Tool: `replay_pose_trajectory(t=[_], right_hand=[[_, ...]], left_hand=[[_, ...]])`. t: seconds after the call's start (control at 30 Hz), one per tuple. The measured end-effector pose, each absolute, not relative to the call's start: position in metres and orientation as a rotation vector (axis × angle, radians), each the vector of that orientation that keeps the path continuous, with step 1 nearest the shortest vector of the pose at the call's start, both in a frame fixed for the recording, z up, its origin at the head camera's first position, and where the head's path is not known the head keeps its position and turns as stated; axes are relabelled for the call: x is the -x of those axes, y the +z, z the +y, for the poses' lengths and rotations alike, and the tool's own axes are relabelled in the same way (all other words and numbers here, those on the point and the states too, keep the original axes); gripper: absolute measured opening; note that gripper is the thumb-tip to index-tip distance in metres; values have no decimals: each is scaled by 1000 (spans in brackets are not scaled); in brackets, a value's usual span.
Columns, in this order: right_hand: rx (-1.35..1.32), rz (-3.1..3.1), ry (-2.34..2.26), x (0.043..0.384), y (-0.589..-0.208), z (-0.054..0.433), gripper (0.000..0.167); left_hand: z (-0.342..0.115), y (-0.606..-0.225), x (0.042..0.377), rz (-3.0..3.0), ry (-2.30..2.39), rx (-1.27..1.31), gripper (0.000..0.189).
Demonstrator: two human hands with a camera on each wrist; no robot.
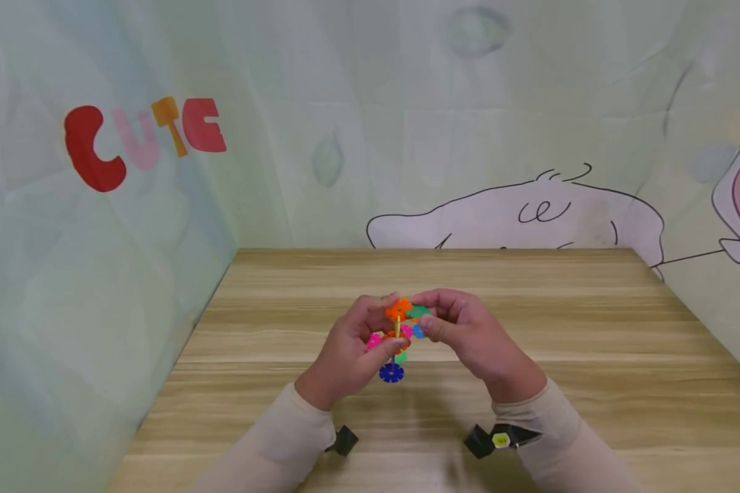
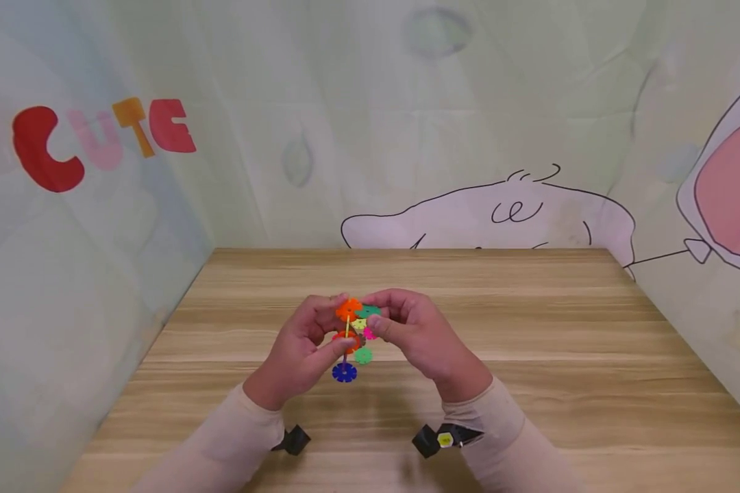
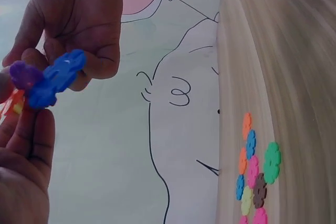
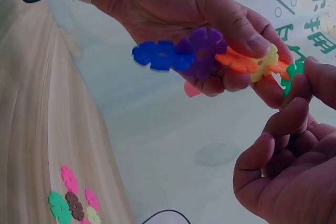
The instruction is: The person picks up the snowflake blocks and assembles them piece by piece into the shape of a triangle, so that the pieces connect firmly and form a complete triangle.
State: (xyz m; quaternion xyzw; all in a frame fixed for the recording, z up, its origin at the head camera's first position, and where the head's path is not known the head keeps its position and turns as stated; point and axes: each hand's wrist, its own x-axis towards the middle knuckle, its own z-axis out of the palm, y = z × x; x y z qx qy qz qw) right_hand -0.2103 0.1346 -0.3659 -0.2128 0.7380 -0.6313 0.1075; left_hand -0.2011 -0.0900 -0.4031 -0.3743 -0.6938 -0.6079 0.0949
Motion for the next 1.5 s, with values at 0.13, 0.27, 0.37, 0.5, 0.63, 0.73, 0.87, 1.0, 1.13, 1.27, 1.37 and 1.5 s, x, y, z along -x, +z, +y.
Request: replay_pose_trajectory(t=[0.13,0.27,0.37,0.5,0.63,0.73,0.87,1.0,1.13,1.27,1.37,1.5], right_hand=[[619,2212,-1828,214,-368,135,32],[607,2283,-1764,223,-378,134,34],[570,2407,-1572,234,-395,130,31],[616,2524,-1187,244,-418,123,31],[632,2535,-932,244,-431,118,35],[619,2534,-841,243,-434,116,41],[623,2558,-747,241,-435,115,44],[601,2626,-680,239,-434,115,36],[591,2679,-675,239,-434,114,36],[599,2697,-663,239,-436,113,37],[605,2714,-632,239,-438,113,25],[602,2724,-580,239,-440,113,18]], left_hand=[[-89,-405,203,-2050,-1831,1026,58],[-89,-406,205,-2018,-1841,911,58],[-89,-406,207,-1969,-1847,875,57],[-89,-406,207,-1943,-1877,857,57],[-88,-405,206,-1960,-1897,835,58],[-88,-404,206,-1970,-1903,825,58],[-88,-403,206,-1977,-1894,823,59],[-88,-403,206,-1970,-1888,831,59],[-89,-404,206,-1945,-1901,841,58],[-89,-405,206,-1941,-1916,839,58],[-89,-405,205,-1945,-1918,830,58],[-89,-405,204,-1946,-1915,821,59]])
